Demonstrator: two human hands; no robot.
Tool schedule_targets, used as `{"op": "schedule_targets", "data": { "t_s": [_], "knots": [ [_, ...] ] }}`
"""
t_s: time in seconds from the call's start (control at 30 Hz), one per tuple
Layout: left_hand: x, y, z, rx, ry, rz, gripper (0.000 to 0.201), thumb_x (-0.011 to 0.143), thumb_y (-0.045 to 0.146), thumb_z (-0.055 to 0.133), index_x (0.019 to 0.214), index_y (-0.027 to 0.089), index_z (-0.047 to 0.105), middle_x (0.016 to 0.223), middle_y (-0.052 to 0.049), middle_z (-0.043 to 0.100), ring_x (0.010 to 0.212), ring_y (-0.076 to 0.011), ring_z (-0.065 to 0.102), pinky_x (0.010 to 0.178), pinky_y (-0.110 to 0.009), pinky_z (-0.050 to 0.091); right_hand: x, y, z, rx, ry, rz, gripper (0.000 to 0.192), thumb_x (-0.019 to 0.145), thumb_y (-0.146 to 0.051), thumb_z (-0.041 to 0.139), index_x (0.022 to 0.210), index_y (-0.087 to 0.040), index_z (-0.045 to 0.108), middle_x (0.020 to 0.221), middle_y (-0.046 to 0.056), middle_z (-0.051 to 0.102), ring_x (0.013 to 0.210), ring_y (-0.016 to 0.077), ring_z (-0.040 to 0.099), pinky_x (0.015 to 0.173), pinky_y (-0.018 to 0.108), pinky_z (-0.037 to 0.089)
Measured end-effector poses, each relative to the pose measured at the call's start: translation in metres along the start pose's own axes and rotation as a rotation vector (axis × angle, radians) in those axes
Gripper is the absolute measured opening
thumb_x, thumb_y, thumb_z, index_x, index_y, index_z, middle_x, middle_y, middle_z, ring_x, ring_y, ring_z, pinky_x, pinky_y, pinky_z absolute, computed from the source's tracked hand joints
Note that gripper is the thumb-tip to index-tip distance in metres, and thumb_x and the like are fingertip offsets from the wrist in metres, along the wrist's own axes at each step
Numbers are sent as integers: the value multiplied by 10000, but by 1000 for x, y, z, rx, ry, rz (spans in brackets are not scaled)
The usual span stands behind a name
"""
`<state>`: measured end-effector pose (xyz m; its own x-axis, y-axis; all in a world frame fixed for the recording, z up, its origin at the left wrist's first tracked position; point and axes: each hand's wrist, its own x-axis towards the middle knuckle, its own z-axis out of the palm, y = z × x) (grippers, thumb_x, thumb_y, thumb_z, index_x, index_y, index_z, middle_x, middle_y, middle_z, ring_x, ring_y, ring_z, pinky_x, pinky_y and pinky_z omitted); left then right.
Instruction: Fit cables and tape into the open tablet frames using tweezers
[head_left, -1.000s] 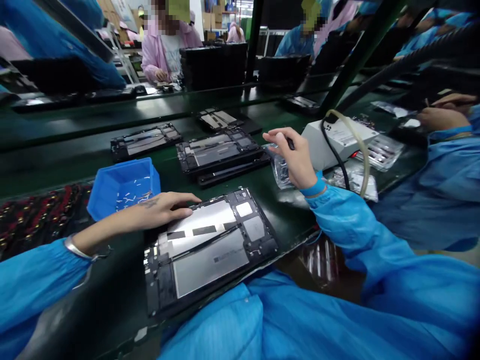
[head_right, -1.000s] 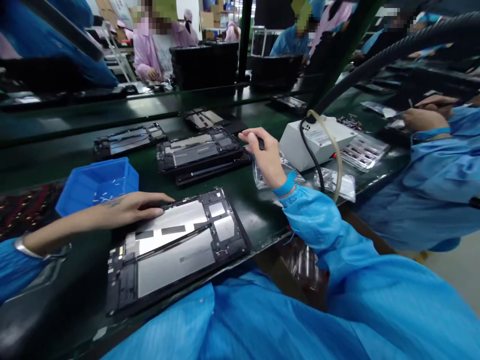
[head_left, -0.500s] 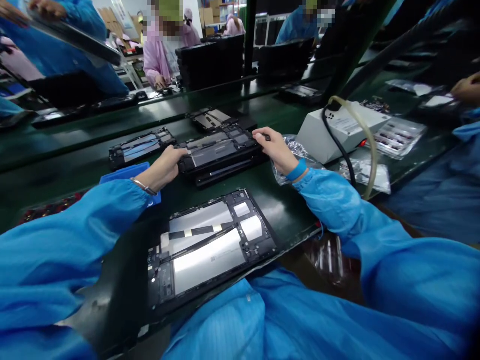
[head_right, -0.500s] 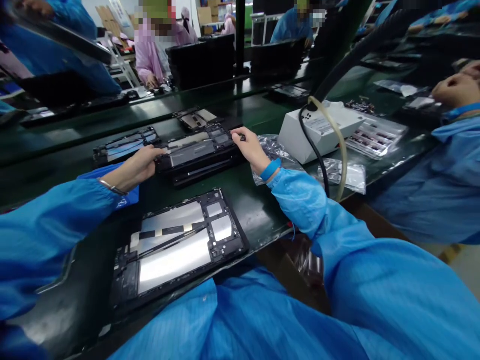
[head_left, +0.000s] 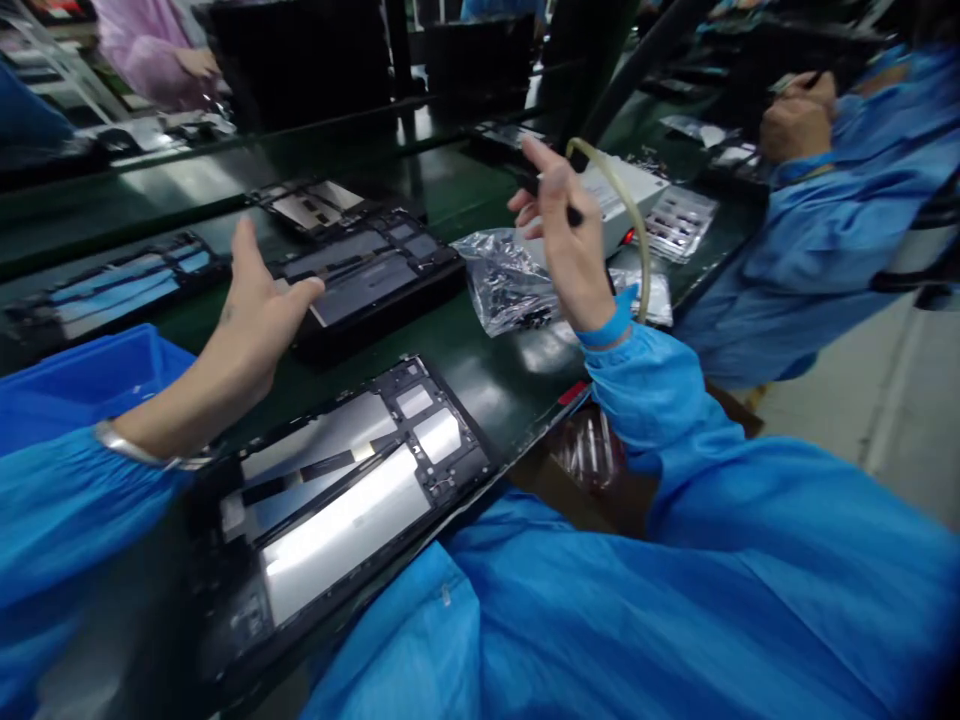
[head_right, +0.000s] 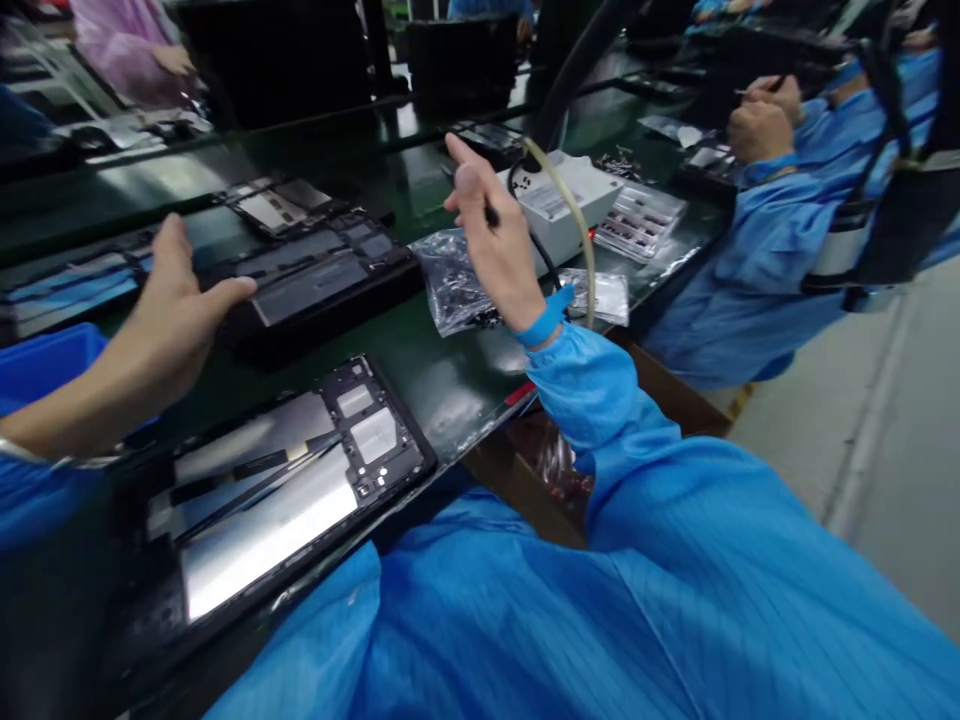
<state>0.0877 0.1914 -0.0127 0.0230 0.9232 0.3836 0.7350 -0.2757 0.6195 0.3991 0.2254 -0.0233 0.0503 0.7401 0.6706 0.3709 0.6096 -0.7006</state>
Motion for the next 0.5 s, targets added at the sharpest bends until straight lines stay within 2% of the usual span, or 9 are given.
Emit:
{"op": "schedule_targets", "data": {
  "t_s": [0.07,0.13,0.2,0.23,0.3,0.37,0.5],
  "knots": [
    [-2,25,7,68,-109,158,705,879,401,558,1528,188,385,1574,-85,431,1459,-364,384,1230,-541,311,-22,-18,-28,-45,96,-45,531,1022,-620,368,1301,-293,680,962,19,692,920,175,674,845,329,568],
    [-2,49,27,95,-345,396,511,904,354,488,1382,197,578,1397,-74,604,1314,-308,548,1171,-501,396,-46,-28,-50,-91,191,-44,367,999,-544,517,1062,-292,776,788,2,646,763,166,646,768,341,560],
    [-1,67,56,144,-548,602,417,911,288,464,1268,206,662,1330,-88,639,1268,-298,575,1125,-486,436,-66,-27,-66,-113,220,-24,232,960,-471,626,946,-293,773,684,-18,603,619,151,597,656,341,548],
    [-1,74,72,185,-604,669,402,910,258,469,1253,202,670,1348,-105,622,1286,-310,557,1113,-492,439,-75,-23,-71,-112,204,-1,183,939,-446,664,942,-294,767,677,-23,611,592,148,596,629,340,550],
    [-1,81,100,273,-641,746,410,916,214,473,1287,180,646,1413,-147,562,1332,-338,506,1102,-515,434,-88,-11,-79,-87,148,76,157,902,-416,717,995,-299,764,735,-19,677,626,162,655,651,357,589],
    [-3,86,118,320,-640,776,425,940,192,455,1336,164,608,1451,-170,520,1358,-345,475,1099,-520,433,-96,1,-82,-47,76,168,198,863,-391,764,1038,-299,771,835,-5,738,720,189,714,738,395,626],
    [-9,91,125,367,-613,826,423,964,166,435,1359,130,585,1462,-195,499,1394,-368,435,1122,-525,412,-102,17,-78,-67,-3,218,192,872,-397,752,1026,-285,775,1007,14,763,901,211,728,826,399,620]
  ]
}}
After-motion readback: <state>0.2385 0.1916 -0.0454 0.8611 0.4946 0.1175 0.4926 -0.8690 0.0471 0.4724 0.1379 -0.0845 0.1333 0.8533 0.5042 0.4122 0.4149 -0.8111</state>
